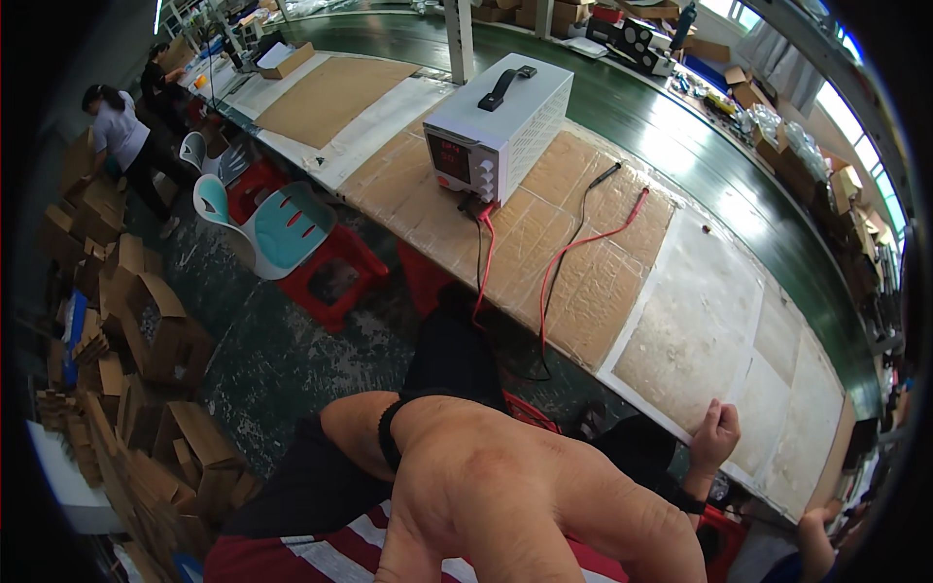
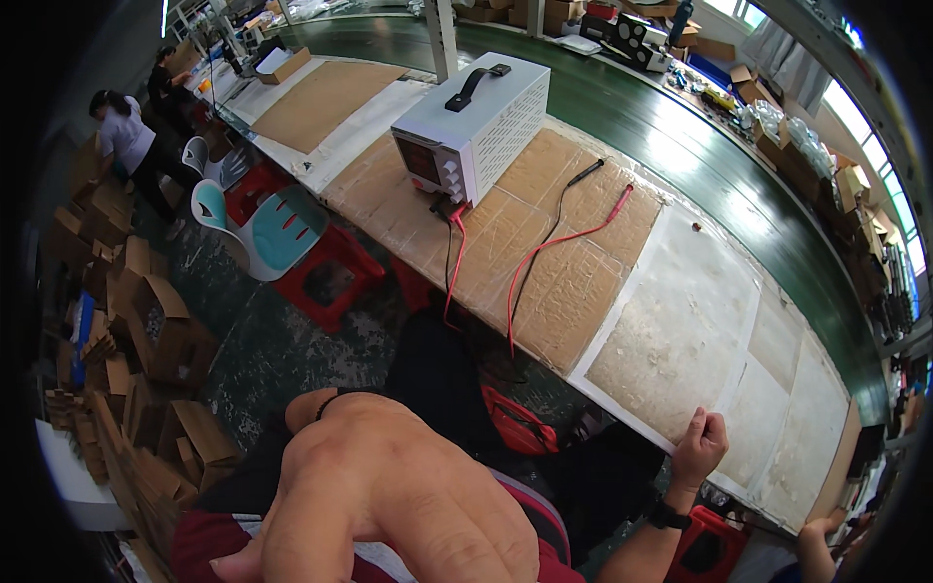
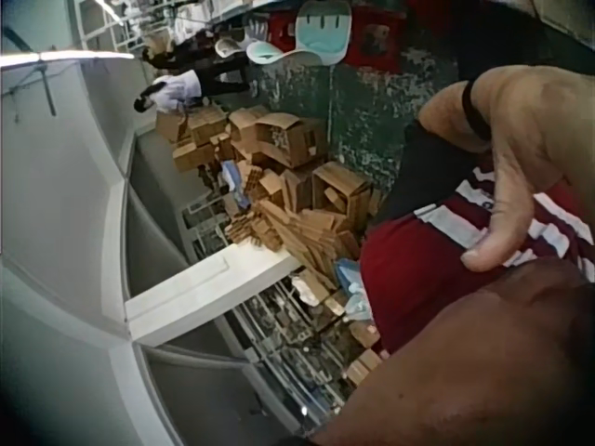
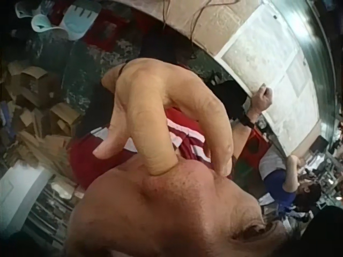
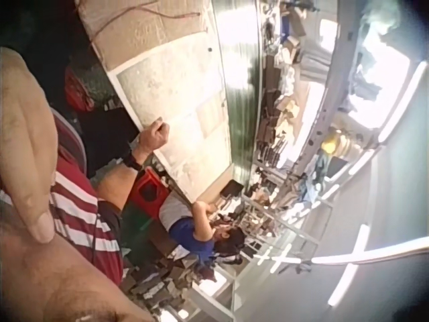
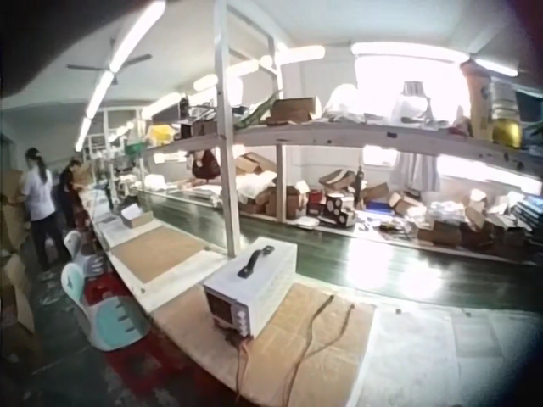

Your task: Testing and inspecting electrical components using a specialized testing device with probes on a factory assembly line.

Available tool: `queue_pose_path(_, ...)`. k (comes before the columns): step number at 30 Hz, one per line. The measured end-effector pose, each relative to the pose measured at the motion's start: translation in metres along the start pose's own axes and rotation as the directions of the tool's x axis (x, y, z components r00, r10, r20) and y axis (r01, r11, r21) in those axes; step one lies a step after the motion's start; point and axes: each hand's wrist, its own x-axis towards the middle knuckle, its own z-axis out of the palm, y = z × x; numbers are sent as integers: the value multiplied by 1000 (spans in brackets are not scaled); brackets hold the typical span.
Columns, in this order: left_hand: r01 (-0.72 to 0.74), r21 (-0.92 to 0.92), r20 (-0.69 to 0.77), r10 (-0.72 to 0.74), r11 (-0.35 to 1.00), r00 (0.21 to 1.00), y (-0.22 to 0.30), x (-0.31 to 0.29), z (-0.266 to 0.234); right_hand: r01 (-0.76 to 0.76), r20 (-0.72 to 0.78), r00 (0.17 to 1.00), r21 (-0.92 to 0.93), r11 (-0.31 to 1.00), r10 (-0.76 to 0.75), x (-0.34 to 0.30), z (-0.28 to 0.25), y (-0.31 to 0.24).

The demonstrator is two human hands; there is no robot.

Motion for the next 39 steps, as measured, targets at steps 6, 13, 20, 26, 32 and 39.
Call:
queue_pose_path(6,-38,121,6,38,992,999,10,-8,11,-80,6,997,11,997,80,-1,0,1)
queue_pose_path(13,36,369,-121,10,929,993,43,1,39,-41,-5,999,3,999,41,0,1,2)
queue_pose_path(20,31,424,-37,-17,905,999,63,0,47,-18,6,1000,-40,999,18,0,2,5)
queue_pose_path(26,30,391,-51,-10,920,999,71,-2,55,-11,0,1000,-46,999,11,1,3,5)
queue_pose_path(32,-16,360,-26,28,933,999,74,-14,56,-8,7,1000,-57,998,8,2,4,9)
queue_pose_path(39,43,390,93,-86,920,992,79,-17,59,24,-5,1000,-84,996,-24,3,5,10)
